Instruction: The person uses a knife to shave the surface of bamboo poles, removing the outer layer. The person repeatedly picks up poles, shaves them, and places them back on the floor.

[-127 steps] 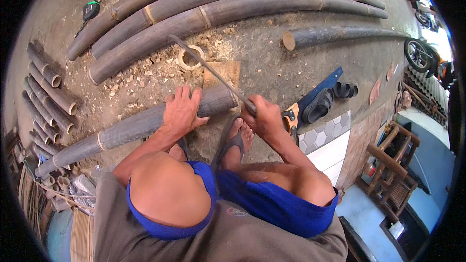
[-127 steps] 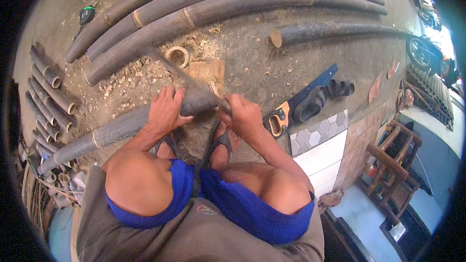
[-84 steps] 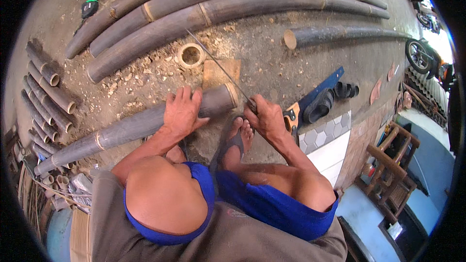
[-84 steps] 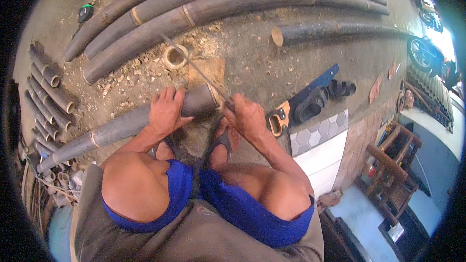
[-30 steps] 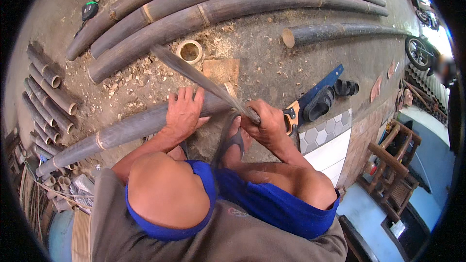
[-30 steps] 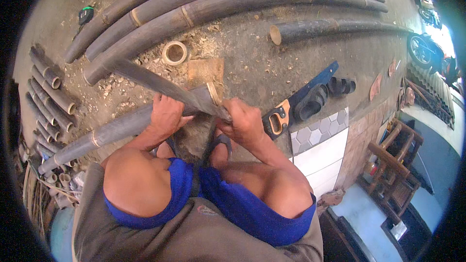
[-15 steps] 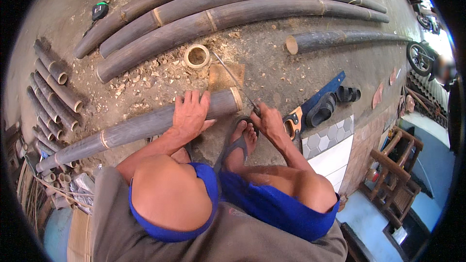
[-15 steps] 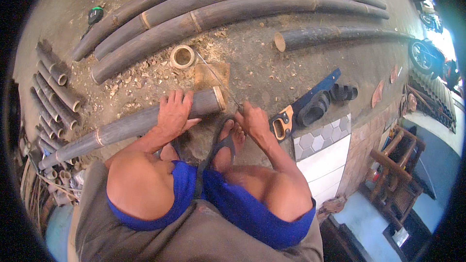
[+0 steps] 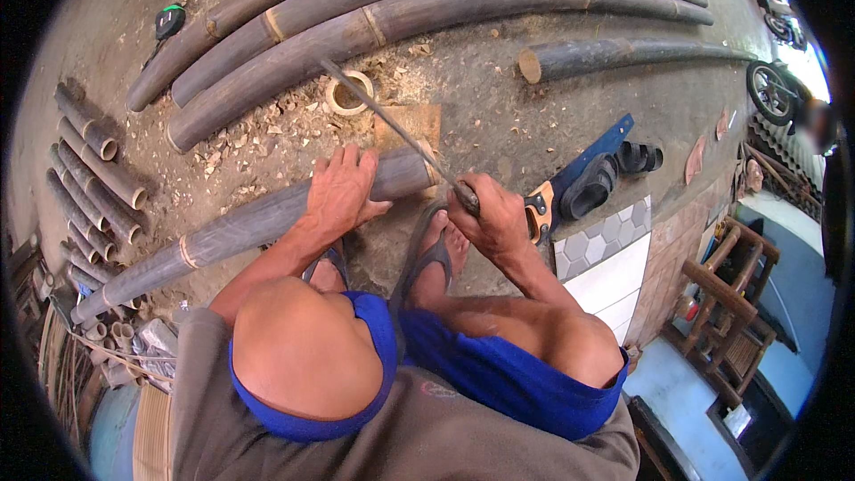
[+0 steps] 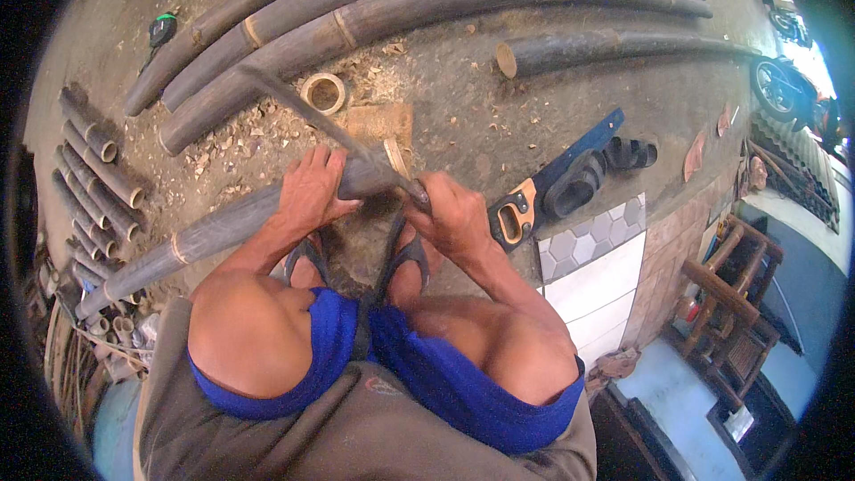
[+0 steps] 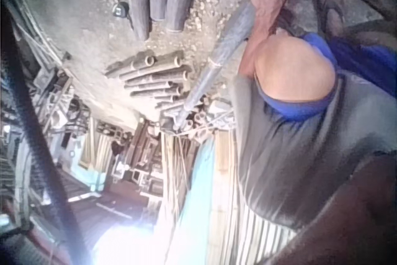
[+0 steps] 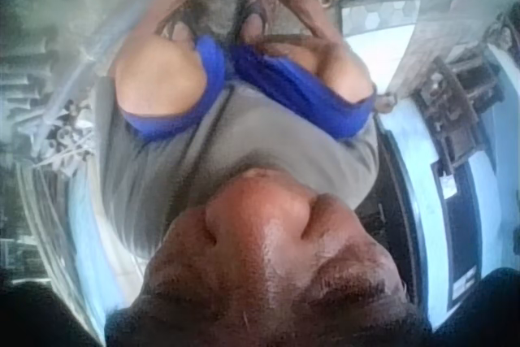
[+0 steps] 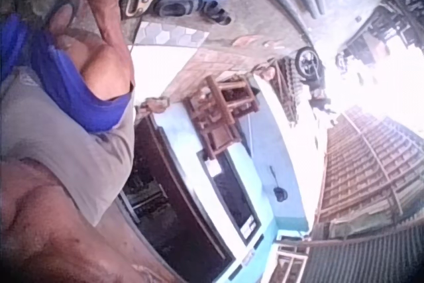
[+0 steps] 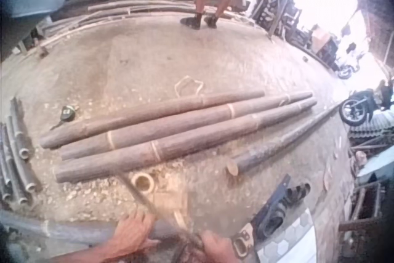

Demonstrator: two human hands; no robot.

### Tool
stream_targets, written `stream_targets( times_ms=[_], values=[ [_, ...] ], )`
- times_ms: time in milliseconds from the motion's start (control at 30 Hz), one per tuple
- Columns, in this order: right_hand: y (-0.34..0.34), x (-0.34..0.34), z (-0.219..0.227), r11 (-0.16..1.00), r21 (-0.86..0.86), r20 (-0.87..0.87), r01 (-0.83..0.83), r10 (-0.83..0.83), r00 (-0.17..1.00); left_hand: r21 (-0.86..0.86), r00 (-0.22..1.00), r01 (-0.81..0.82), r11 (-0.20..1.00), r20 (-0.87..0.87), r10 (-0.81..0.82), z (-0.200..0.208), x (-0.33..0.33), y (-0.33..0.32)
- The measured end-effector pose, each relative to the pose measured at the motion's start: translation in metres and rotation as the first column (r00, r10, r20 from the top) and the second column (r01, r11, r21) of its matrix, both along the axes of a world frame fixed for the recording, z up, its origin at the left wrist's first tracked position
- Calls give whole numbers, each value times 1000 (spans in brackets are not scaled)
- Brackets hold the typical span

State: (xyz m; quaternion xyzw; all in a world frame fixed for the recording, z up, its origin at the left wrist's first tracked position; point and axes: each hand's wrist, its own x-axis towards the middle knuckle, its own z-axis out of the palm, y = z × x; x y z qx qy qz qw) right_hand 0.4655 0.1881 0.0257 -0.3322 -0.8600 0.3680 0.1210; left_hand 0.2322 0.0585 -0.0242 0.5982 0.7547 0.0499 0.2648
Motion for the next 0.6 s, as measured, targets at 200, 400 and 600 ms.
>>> stream_targets(
  times_ms=[200,400,600],
  values=[
    [16,14,-48,999,-38,491,-20,36,870,-55,1000,-4,998,20,6,7,4,4],
    [2,-7,13,994,65,-21,-89,90,996,-80,1000,-2,997,1,2,6,3,1],
    [7,1,-21,999,15,246,-36,31,969,-106,1000,-13,994,4,14,7,2,4]
  ],
)
